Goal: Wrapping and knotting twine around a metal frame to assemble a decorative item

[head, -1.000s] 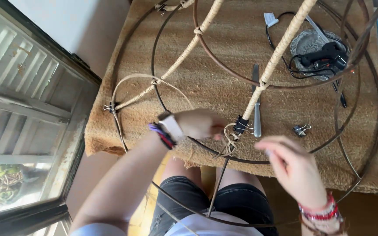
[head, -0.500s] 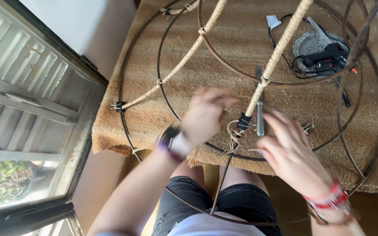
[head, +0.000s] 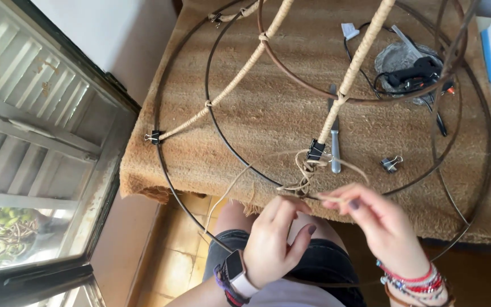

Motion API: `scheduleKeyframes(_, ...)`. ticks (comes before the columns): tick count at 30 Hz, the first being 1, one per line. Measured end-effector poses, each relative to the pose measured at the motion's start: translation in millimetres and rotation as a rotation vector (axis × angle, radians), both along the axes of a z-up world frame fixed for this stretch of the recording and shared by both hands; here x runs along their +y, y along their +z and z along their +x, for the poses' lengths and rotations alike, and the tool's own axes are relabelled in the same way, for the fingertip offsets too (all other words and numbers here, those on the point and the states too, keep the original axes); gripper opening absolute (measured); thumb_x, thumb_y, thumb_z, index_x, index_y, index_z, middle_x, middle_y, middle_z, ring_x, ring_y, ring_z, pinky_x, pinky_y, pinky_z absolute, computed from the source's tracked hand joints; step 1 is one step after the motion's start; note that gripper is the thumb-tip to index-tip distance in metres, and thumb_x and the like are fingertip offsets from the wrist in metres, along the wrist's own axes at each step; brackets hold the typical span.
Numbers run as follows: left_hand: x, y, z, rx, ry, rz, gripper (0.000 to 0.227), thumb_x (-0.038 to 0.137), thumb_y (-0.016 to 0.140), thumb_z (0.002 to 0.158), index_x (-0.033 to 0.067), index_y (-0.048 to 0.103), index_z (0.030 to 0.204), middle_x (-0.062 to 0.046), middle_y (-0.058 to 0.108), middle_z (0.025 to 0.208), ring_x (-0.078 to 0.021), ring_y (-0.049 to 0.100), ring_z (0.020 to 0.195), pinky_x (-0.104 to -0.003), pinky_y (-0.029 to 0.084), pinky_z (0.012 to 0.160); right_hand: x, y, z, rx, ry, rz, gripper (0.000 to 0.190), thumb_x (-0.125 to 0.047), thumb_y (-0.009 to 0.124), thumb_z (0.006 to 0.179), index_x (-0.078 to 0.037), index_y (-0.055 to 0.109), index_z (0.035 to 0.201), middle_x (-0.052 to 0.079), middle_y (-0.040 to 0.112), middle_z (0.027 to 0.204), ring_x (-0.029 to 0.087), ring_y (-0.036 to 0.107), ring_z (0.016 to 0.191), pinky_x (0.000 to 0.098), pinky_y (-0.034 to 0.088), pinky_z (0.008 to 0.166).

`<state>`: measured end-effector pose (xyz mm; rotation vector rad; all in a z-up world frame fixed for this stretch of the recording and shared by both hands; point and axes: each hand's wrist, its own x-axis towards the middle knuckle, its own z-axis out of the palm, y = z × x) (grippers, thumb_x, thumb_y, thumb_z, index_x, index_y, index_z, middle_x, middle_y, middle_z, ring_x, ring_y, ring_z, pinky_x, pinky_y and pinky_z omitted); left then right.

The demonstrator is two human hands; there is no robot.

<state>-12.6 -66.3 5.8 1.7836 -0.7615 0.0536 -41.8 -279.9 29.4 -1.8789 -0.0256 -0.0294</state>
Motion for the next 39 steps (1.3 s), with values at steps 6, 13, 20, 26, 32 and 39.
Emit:
scheduleKeyframes(6, 16.1, -0.3, 5.8, -0.033, -0.262, -0.022, 0.030, 0.028, 0.051, 0.106, 0.0019, 0.055, 0.120, -0.016, 0.065, 0.110, -0.0334, 0.065, 0.095, -0.042, 0.051, 0.089, -5.6, -14.1, -29.7, -0.122, 0.255, -0.539, 0.011, -0.023, 0.062, 0.095, -0.015, 0.069, 0.096, -0.002, 0.066, 0.092, 0.015, 0.067, 0.064, 0.0291, 0.051, 0.067)
scheduleKeyframes(13, 43.5, -18.2, 52.3, -0.397, 0.001, 0.332, 0.029, 0.028, 0.066, 0.100, 0.0072, 0.068, 0.080, -0.004, 0.070, 0.084, -0.0235, 0.048, 0.077, -0.039, 0.042, 0.070, -53.9, 1.7, -45.5, -0.414, -0.067, -0.986, 0.018, -0.036, 0.075, 0.079, -0.019, 0.069, 0.077, -0.003, 0.064, 0.117, 0.025, 0.056, 0.102, 0.0503, 0.032, 0.114)
scheduleKeyframes(20, 7.5, 26.4, -21.1, 0.084, -0.212, 0.451, 0.041, 0.045, 0.056, 0.099, 0.0142, 0.052, 0.126, -0.013, 0.072, 0.096, -0.0384, 0.071, 0.063, -0.050, 0.054, 0.049, 7.0, -1.2, -33.7, -0.448, 0.216, -0.847, 0.020, -0.033, 0.071, 0.091, -0.017, 0.063, 0.081, -0.001, 0.055, 0.073, 0.020, 0.057, 0.059, 0.0370, 0.048, 0.061)
scheduleKeyframes(26, 67.3, -11.5, 37.7, -0.211, 0.078, 0.517, 0.010, 0.020, 0.070, 0.096, 0.0106, 0.075, 0.096, -0.003, 0.071, 0.081, -0.0241, 0.064, 0.069, -0.040, 0.054, 0.065, -39.2, 31.3, -46.7, -0.363, -0.165, -0.827, 0.031, -0.020, 0.071, 0.091, -0.009, 0.057, 0.066, -0.001, 0.048, 0.060, 0.012, 0.042, 0.053, 0.0253, 0.036, 0.060)
scheduleKeyframes(32, 5.6, 39.7, -14.7, 0.124, -0.269, 0.180, 0.049, 0.032, 0.051, 0.104, -0.0001, 0.050, 0.141, -0.017, 0.062, 0.108, -0.0334, 0.067, 0.097, -0.041, 0.056, 0.086, 15.4, 3.5, -31.6, -0.313, 0.168, -0.992, 0.027, -0.038, 0.069, 0.091, -0.021, 0.053, 0.076, -0.002, 0.059, 0.072, 0.021, 0.066, 0.059, 0.0397, 0.052, 0.057)
scheduleKeyframes(39, 62.0, -8.5, 23.8, -0.116, 0.365, 0.715, 0.021, 0.031, 0.062, 0.099, 0.0192, 0.077, 0.092, -0.001, 0.061, 0.081, -0.0297, 0.065, 0.058, -0.045, 0.050, 0.044, -23.1, 13.1, -45.0, -0.236, -0.091, -1.091, 0.011, -0.035, 0.070, 0.091, -0.025, 0.068, 0.088, -0.015, 0.069, 0.078, 0.004, 0.061, 0.056, 0.0293, 0.050, 0.051)
